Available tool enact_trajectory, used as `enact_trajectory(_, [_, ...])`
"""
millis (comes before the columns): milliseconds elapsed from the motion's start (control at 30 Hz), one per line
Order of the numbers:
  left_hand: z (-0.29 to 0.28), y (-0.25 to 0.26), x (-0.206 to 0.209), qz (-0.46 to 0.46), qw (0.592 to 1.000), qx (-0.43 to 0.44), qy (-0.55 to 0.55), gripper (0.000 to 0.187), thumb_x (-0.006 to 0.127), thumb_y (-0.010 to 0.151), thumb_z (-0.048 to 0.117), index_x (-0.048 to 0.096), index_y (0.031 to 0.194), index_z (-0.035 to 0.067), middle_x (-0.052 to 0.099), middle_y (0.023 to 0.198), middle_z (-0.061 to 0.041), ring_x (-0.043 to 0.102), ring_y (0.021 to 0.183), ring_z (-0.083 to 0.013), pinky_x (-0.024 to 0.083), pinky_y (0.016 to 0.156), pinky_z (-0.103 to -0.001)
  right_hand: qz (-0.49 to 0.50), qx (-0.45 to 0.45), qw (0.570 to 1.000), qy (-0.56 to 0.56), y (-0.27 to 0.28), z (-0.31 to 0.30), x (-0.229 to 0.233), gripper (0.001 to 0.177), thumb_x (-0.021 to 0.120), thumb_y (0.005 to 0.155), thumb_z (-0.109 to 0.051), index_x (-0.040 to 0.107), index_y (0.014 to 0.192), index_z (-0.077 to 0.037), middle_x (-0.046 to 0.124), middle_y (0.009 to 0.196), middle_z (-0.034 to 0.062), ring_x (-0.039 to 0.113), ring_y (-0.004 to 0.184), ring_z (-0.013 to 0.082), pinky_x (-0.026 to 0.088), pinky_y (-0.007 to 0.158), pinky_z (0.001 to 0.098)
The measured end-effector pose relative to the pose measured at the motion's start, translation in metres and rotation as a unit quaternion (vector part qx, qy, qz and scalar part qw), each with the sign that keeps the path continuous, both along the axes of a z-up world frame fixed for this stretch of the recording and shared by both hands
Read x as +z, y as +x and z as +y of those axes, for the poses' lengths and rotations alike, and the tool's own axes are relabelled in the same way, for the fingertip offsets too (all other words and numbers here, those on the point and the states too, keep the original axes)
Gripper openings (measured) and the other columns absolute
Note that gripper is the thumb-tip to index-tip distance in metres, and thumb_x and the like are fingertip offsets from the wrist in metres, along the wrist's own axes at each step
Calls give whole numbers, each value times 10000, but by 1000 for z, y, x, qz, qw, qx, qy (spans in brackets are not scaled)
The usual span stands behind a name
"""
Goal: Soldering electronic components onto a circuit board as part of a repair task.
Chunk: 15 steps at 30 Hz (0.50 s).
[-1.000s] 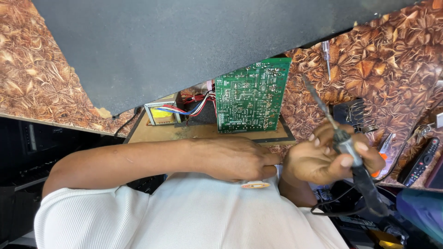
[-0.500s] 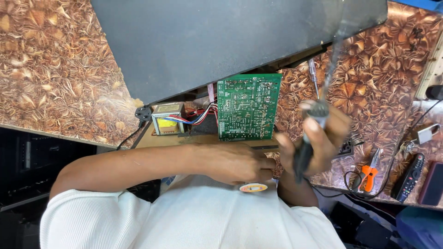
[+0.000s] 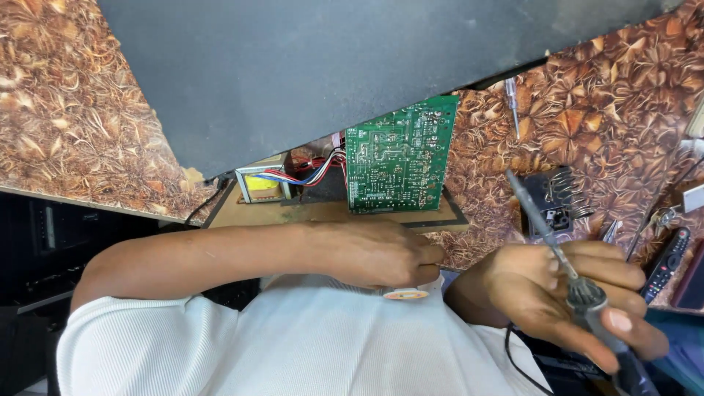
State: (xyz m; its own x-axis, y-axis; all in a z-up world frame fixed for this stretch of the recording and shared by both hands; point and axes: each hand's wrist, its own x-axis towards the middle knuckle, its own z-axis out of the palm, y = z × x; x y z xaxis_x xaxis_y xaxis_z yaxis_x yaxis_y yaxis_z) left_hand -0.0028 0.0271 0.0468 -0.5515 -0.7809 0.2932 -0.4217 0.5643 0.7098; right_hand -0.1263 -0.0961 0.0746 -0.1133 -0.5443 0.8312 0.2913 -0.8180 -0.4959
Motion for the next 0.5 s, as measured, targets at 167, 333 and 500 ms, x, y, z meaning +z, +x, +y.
enact_trajectory(167, [-5, -2, -20, -11, 1000, 18, 2, 147, 585, 973, 24, 532, 840, -10, 551, 841, -143, 598, 699, -348, 463, 507, -532, 69, 1, 996, 61, 9, -16, -23, 341, 484, 1034, -435, 383, 898, -140, 180, 594, -8, 199, 512, 156, 171, 534, 365])
enact_trajectory(333, [-7, -6, -38, -38, 997, 47, -51, 107, 615, 950, 48, 587, 855, 7, 586, 925, -130, 607, 759, -323, 502, 535, -493, 122, 45, 990, 44, 12, -28, -46, 366, 492, 1050, -407, 387, 904, -88, 245, 584, 19, 256, 440, 193, 207, 548, 399])
enact_trajectory(500, [-5, -11, -50, -41, 994, 64, -77, 82, 619, 936, 28, 607, 858, 7, 576, 895, -118, 599, 709, -315, 484, 512, -486, 151, 5, 987, 59, 26, -26, -47, 425, 511, 1047, -461, 371, 891, -91, 229, 612, 25, 248, 468, 191, 187, 553, 409])
